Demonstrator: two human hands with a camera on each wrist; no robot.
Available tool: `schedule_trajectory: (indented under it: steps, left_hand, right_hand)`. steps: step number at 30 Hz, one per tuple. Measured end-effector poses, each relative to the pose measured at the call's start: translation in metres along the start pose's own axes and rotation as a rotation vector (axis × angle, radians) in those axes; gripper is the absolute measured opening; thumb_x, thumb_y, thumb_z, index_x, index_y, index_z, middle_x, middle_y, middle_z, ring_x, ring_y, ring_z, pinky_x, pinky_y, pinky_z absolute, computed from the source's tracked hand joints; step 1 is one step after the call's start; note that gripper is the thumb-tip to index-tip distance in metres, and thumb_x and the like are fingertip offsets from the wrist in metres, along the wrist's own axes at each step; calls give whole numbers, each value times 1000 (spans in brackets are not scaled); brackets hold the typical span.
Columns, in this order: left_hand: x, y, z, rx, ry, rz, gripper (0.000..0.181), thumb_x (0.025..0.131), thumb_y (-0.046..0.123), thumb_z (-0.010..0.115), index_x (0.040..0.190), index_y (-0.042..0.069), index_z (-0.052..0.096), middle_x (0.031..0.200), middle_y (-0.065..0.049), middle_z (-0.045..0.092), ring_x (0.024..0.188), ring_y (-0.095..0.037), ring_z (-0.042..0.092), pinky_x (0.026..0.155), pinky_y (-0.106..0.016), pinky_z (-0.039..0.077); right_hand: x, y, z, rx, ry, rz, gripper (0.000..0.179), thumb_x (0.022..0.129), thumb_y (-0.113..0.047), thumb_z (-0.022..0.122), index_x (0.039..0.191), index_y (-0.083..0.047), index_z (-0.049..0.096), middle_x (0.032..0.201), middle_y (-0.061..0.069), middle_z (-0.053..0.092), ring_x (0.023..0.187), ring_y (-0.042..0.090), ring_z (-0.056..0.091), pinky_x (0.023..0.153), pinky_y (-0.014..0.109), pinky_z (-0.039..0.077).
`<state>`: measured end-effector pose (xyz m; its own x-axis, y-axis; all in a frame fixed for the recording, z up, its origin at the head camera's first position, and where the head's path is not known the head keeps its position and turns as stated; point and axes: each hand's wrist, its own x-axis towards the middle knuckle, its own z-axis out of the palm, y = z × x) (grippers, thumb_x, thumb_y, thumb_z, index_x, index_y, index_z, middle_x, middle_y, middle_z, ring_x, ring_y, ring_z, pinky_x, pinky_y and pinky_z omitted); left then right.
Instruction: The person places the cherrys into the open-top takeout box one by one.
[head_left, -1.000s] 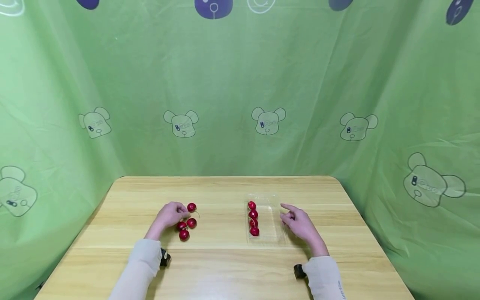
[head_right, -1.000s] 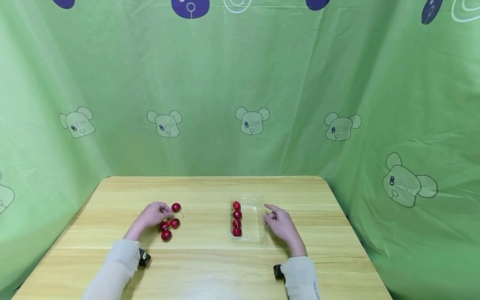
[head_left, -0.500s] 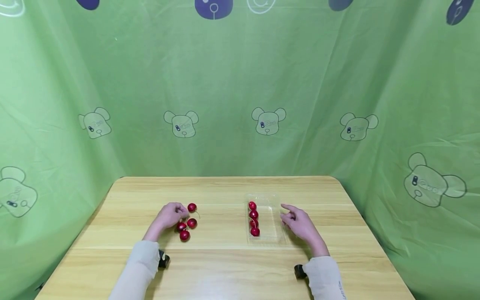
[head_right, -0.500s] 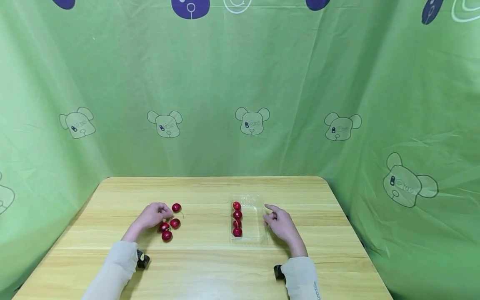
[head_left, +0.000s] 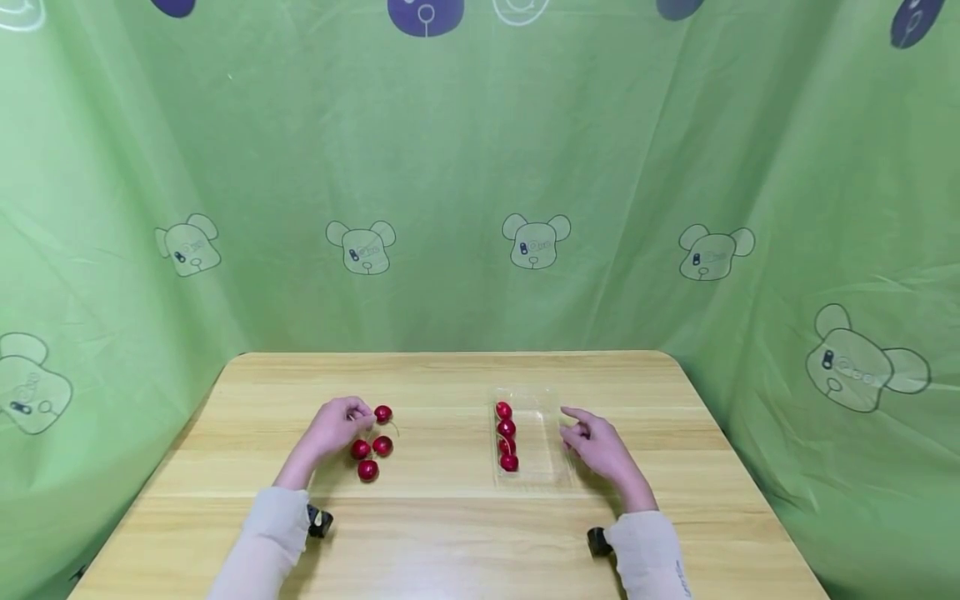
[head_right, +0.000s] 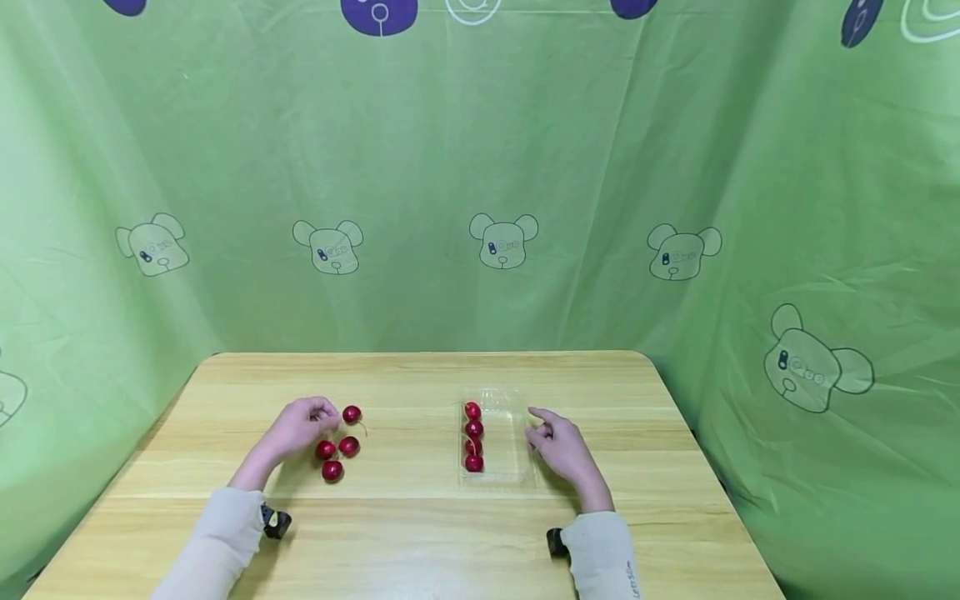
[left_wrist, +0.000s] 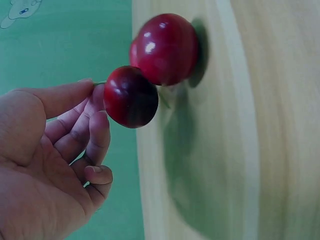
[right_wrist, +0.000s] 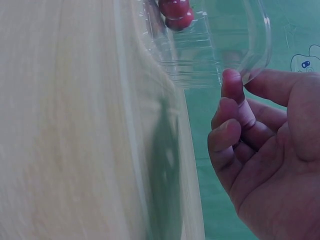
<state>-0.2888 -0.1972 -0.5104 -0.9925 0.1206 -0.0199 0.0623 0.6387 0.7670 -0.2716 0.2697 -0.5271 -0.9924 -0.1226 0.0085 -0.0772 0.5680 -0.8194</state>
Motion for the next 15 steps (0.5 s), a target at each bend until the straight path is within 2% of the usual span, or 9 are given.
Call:
schedule_trajectory:
  steps: [10,15]
  left_hand:
    - [-4,15,-6,-30,52,60,11,98,17,70,102,6,70,94,-10,72,90,-28,66,77,-31,52]
    - [-5,23,-7,-38,66,67,12,99,19,70,102,7,70,96,-12,72,87,-25,64,73,-30,51]
  right_hand:
    - [-1,-1,-1,20,-6,4,51,105,-14,61,152,0,46,90,17,71,68,24,59,48,26,44]
    - [-2,0,0,23,-9,5,51,105,-15,60,152,0,46,90,17,70,67,23,58,48,26,43]
